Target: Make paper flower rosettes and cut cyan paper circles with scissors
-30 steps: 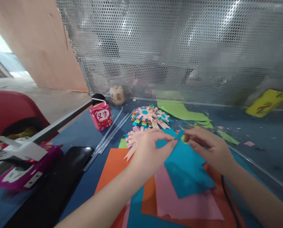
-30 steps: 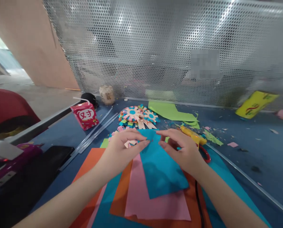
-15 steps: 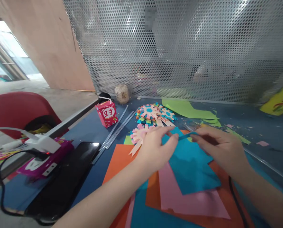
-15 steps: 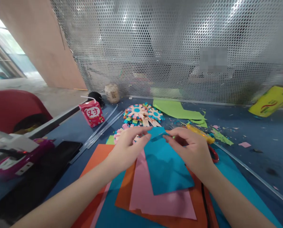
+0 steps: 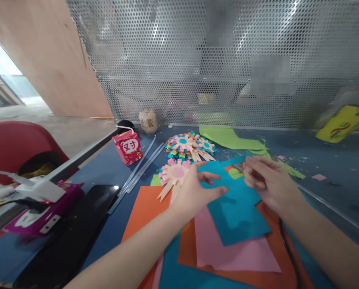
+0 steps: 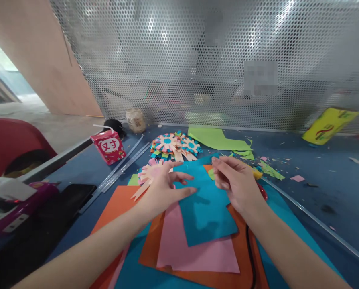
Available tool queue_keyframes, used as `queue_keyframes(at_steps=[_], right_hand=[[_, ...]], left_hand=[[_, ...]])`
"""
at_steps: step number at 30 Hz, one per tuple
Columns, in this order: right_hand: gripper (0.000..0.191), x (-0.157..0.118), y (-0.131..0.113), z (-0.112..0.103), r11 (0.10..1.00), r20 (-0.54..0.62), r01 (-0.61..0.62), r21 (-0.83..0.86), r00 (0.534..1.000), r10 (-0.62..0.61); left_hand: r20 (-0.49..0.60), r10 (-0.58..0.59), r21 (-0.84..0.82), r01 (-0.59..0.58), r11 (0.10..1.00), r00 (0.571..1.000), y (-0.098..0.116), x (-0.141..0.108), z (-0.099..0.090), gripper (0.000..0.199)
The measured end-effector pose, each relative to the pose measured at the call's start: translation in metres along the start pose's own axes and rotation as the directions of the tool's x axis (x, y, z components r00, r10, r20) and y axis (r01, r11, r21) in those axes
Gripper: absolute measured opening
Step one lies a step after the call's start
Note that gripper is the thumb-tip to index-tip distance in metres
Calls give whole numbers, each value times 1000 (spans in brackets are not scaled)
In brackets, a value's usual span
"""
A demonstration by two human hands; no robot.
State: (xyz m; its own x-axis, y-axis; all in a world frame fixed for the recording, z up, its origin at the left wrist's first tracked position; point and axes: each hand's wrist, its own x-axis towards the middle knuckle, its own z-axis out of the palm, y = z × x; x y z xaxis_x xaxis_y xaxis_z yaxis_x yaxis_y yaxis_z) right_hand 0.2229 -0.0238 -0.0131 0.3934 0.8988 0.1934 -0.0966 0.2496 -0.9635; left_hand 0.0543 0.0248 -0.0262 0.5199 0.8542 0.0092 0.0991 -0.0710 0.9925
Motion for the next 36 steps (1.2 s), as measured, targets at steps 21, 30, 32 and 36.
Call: queue_keyframes(at_steps=[21, 30, 32, 36], right_hand=[[33, 1, 3, 1, 874, 66, -275, 400, 960, 272], [30, 4, 8, 1, 847, 88, -325, 422, 944, 318], [29, 3, 6, 2, 843, 104, -336, 420, 941, 323], [35, 3, 4, -1, 840, 123, -337, 425, 941, 315]], left_hand=[[-104, 183, 473, -113, 874, 978, -14, 23, -25, 34], [-69, 177, 800, -51, 598, 982, -19, 22, -20, 76], [-61, 164, 810, -47, 584, 984, -23, 24, -19, 78], [-40, 123, 790, -44, 612, 992, -31, 29, -24, 73]])
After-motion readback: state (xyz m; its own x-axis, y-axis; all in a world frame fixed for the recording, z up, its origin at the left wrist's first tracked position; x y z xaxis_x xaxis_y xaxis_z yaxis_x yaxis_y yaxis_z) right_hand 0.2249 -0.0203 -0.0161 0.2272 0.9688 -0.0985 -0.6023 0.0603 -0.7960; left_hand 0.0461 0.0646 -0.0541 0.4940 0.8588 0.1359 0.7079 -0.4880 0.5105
